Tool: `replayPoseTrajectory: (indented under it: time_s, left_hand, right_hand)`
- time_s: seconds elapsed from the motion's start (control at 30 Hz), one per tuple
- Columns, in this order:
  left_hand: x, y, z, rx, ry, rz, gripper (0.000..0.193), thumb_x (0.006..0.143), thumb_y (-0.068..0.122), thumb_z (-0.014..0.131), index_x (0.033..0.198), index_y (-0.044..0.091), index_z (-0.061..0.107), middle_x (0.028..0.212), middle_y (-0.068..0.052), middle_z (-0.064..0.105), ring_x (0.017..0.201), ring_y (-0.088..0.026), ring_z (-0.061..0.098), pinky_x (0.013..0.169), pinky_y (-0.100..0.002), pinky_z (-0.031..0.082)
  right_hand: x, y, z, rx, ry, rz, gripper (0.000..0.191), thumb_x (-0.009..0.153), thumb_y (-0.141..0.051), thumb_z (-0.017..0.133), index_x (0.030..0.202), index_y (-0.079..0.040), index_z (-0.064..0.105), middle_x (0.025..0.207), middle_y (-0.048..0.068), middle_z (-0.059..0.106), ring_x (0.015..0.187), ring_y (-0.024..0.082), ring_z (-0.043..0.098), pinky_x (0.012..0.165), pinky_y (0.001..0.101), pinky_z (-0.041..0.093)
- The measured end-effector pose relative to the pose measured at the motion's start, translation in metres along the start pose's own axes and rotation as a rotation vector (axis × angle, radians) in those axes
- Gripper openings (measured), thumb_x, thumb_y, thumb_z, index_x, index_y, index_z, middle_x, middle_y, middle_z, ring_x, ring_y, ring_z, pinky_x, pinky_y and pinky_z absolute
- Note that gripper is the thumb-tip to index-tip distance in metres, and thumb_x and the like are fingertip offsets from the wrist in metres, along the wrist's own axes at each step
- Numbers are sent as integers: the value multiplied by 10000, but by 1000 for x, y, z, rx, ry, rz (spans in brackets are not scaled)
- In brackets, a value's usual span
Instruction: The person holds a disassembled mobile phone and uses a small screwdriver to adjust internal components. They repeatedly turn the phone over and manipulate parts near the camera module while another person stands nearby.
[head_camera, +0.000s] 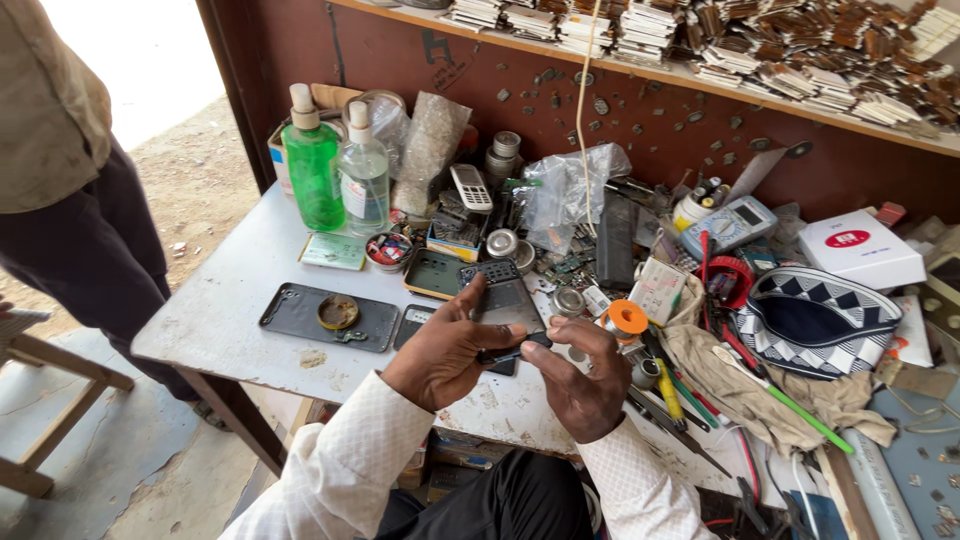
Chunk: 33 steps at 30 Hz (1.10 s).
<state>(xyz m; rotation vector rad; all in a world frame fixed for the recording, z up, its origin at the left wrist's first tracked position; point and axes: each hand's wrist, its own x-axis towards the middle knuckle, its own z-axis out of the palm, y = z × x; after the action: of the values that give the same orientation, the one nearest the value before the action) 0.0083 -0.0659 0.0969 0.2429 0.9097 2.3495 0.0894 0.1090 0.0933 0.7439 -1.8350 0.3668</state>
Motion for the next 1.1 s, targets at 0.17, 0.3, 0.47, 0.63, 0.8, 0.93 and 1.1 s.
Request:
replayPoseTrajectory:
  time_s: [0.17, 0.3, 0.47, 0.63, 0.8, 0.93, 1.1]
  left_hand:
    - [-2, -2, 0, 23, 28, -4, 1035, 850, -159, 611, 1645, 148, 25, 1424, -197, 535, 1010, -230, 661, 861, -311, 584]
    - [-5, 2, 0, 55, 21, 54, 1025, 840, -170, 604, 1643, 142, 48, 1496, -167, 500, 1031, -213, 659, 855, -305, 575]
    - [-11, 4, -2, 76, 52, 158, 1042, 813, -195, 596, 1638, 143, 57, 1550, -162, 456, 1110, -227, 647, 902, -296, 566]
    - [-12, 2, -6, 136, 60, 246, 1044, 812, -194, 596, 1650, 153, 79, 1551, -150, 445, 1157, -222, 629, 927, -297, 559]
    - [-13, -4, -5, 157, 22, 300, 1118, 797, -213, 580, 1660, 260, 50, 1546, -136, 451, 1146, -205, 612, 897, -270, 550]
    - [-18, -5, -2, 148, -13, 348, 1164, 784, -231, 562, 1655, 314, 14, 1573, -91, 409, 1167, -189, 599, 881, -272, 552]
    - [-23, -6, 6, 188, 48, 337, 1224, 799, -207, 548, 1603, 378, -165, 1551, -122, 422, 1160, -218, 604, 876, -285, 556]
  right_hand:
    - [-1, 1, 8, -10, 40, 11, 363, 847, 2, 810, 1122, -202, 691, 1060, 19, 578, 1043, 223, 683, 864, 363, 624]
    - [-8, 2, 13, -6, 21, 25, 343, 859, -2, 792, 1125, -196, 697, 1084, 21, 590, 1047, 235, 691, 880, 368, 633]
    - [-16, -8, 20, 209, 2, 306, 496, 912, -110, 802, 1325, -154, 530, 1241, 50, 660, 1121, 235, 716, 931, 344, 618]
    - [-12, -14, 14, 771, -41, 887, 835, 832, -111, 781, 1520, -78, 309, 1229, 144, 668, 1032, 224, 709, 889, 364, 618]
    - [-1, -8, 3, 1222, -48, 1321, 731, 887, -141, 720, 1517, -79, 354, 1072, 163, 705, 959, 224, 731, 892, 371, 630]
    - [1, -9, 2, 1086, -153, 1152, 725, 870, -52, 751, 1490, -63, 376, 1000, 140, 708, 928, 175, 719, 860, 335, 610]
    - [-5, -13, 10, 990, -182, 1103, 466, 899, -74, 762, 1324, 7, 588, 993, 115, 741, 895, 143, 717, 822, 311, 622]
